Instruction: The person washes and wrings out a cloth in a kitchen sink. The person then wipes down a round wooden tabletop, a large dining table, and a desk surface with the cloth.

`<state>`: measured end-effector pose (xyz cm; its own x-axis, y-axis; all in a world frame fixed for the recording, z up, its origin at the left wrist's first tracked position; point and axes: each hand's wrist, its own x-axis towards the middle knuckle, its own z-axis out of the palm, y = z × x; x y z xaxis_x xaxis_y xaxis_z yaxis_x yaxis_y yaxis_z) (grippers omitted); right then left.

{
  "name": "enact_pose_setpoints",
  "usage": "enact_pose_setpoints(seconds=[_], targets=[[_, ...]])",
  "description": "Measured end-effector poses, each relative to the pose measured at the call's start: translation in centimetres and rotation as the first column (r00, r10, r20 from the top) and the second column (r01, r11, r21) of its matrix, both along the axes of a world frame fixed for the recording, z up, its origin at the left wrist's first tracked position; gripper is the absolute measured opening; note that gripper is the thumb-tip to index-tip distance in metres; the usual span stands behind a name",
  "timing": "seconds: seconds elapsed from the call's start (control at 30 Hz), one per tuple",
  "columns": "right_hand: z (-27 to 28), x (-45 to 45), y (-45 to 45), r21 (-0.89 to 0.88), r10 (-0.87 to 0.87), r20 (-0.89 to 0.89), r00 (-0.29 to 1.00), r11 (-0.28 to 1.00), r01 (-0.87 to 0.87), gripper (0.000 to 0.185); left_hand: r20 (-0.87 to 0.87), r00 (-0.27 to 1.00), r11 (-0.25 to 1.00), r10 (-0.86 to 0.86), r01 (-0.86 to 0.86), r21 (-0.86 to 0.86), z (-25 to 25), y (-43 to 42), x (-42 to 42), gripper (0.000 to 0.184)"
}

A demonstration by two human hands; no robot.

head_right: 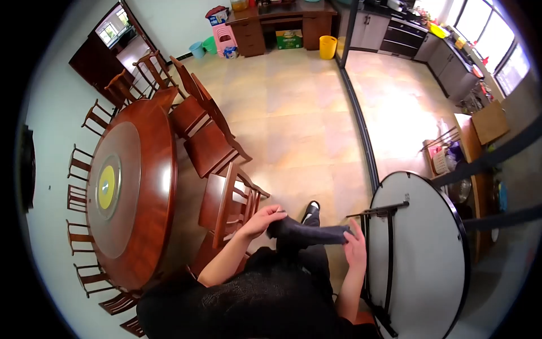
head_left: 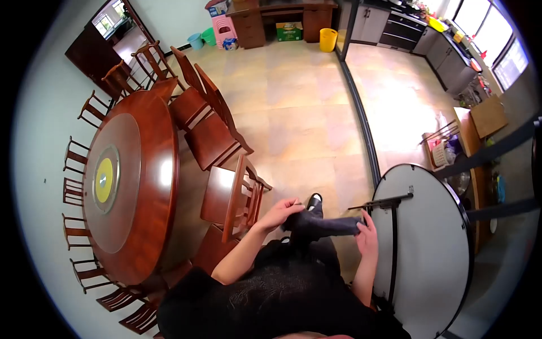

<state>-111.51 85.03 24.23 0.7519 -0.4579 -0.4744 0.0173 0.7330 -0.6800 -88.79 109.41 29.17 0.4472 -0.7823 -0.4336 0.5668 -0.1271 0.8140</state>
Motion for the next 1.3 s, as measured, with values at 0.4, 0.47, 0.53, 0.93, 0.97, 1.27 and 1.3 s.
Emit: enact_pose_setpoints(seconds=[0.4,0.47,0.53,0.93,0.97,1.27,1.3], targets=[[-8.7,32.4,-11.5,0.445,0.273,0.556,0.785,0.7,-0.558,0.062,-0.101,0.929,0.914,0.355,-0.368,-0.173,5.6,-19.9,20.5,0.009],[-8.9,37.5,-12.2,0.4,0.29,0.702,0.65,0.595,-0.697,0.054,-0.153,0.924,0.896,0.351,-0.379,-0.232,5.8,-21.1,24.4,0.012],[-12.0,41.7,-13.0,0.434,0.267,0.711,0.65,0.561,-0.705,0.045,-0.201,0.876,0.861,0.439,-0.474,-0.182,5.6,-21.9,28.4,0.013],[-10.9,66.7,-18.0,0.46,0.348,0.302,0.888,0.762,-0.455,0.016,-0.298,0.868,0.882,0.398,-0.452,-0.138,3.3,-22.1,57.4,0.015],[-10.8,69.2,-18.6,0.484,0.341,0.272,0.9,0.76,-0.435,0.014,-0.278,0.838,0.856,0.471,-0.51,-0.088,4.1,-23.1,59.7,0.019],[-11.3,89.1,-18.9,0.423,0.476,0.13,0.87,0.767,-0.483,0.047,-0.16,0.864,0.845,0.478,-0.502,-0.182,0.5,-25.1,79.1,0.015],[-12.5,91.8,-19.2,0.446,0.454,0.146,0.879,0.763,-0.468,0.047,-0.195,0.855,0.84,0.481,-0.513,-0.176,0.8,-25.9,81.4,0.014]])
